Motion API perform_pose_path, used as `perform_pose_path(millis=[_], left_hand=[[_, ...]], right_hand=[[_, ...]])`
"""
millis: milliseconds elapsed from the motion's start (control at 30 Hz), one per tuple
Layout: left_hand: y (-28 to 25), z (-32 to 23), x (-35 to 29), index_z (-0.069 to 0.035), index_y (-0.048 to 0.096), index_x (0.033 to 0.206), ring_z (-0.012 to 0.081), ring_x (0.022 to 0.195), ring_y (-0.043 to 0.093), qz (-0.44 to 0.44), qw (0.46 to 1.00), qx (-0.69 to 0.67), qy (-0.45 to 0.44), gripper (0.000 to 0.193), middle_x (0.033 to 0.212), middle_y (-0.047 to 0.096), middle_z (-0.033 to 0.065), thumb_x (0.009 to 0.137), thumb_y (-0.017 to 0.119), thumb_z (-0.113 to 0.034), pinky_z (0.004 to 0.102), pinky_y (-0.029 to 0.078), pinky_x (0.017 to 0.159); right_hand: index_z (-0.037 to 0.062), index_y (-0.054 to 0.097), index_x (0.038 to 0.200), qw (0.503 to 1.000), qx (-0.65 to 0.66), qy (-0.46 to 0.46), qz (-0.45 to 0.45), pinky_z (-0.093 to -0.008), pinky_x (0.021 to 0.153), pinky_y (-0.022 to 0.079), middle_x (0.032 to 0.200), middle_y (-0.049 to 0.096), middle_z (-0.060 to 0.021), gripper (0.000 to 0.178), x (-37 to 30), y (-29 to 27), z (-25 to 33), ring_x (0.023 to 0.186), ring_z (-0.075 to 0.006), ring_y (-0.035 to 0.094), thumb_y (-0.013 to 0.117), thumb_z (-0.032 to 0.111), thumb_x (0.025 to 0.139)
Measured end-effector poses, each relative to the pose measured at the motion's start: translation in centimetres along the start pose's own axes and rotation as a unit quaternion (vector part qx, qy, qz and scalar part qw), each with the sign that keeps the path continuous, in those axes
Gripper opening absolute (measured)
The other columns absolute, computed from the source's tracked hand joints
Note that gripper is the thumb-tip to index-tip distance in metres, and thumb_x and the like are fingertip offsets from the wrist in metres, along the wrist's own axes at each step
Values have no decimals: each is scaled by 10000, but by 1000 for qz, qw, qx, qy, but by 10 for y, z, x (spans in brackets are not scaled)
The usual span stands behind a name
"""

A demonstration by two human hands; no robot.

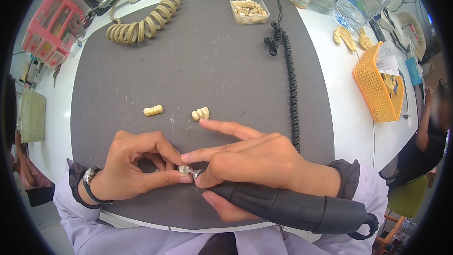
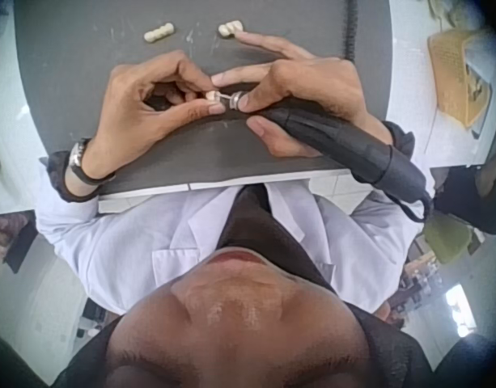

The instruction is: The person uses a rotary tool to polish a dental bridge by hand, moving the bridge against the rotating tip to finish the prosthetic surfaces.

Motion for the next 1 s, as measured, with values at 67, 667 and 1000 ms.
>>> perform_pose_path(millis=[67,667,1000], left_hand=[[0,0,0,22,669,873,124,694,710,2,1000,4,-2,175,812,724,98,786,813,-25,209,569,601],[0,2,0,22,667,881,127,709,712,4,1000,2,-6,175,825,722,104,789,810,-20,211,579,617],[0,3,-1,9,663,870,115,689,694,-6,1000,-13,-11,153,794,705,77,809,793,-44,221,567,596]], right_hand=[[70,670,795,1000,0,-1,5,-640,1061,378,754,725,-37,117,0,0,0,1001,-349,708,770,30,749],[73,676,811,1000,2,-2,3,-636,1061,378,783,735,-49,137,0,1,0,1009,-346,707,783,31,737],[67,668,802,1000,-8,-7,3,-614,1040,416,783,735,-54,137,0,2,1,1010,-344,707,783,30,737]])
Point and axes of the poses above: each hand's wrist, its own x-axis towards the middle knuckle, its own y-axis out of the palm, z = x × y, the point moved 10 cm from there along x, towards the middle knuckle
